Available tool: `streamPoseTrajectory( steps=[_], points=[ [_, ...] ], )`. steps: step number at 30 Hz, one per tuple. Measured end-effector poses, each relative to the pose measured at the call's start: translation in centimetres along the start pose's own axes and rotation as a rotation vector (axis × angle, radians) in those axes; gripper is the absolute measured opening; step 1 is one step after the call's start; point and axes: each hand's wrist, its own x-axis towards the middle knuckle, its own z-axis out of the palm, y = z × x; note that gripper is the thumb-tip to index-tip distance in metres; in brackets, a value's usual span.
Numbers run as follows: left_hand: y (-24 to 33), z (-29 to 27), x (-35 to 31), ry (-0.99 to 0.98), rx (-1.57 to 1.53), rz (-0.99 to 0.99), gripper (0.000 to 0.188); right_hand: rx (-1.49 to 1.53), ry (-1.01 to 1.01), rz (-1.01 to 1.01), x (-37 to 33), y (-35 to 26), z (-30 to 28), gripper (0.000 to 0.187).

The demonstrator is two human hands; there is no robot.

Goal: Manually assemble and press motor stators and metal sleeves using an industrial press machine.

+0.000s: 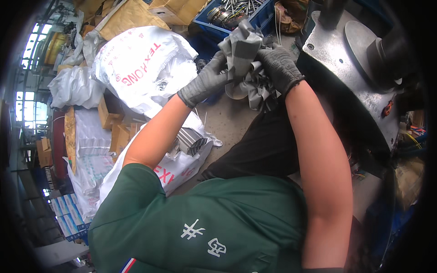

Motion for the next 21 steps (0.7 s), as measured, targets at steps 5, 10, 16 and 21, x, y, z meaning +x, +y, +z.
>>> streamPoseTrajectory(
  steps=[5, 10, 16, 21],
  points=[
    [-1.6, -4.1, -9.0, -0.181, 0.110, -0.555, 0.067, 0.214, 0.233, -0.044, 0.7, -1.8, 0.9, 0.021],
    [2.2, -8.3, -19.2, -0.870, 0.943, -0.693, 0.052, 0.300, 0.315, -0.107, 0.8, -2.6, 1.7, 0.017],
    [1.0, -13.3, -21.5, -0.733, 1.070, -0.657, 0.032, 0.225, 0.247, -0.261, 3.2, -0.3, 0.7, 0.016],
    [3.3, -14.3, -16.0, -0.426, 0.998, -0.636, 0.028, 0.385, 0.341, -0.037, 0.7, -3.1, 2.4, 0.015]
  ],
)
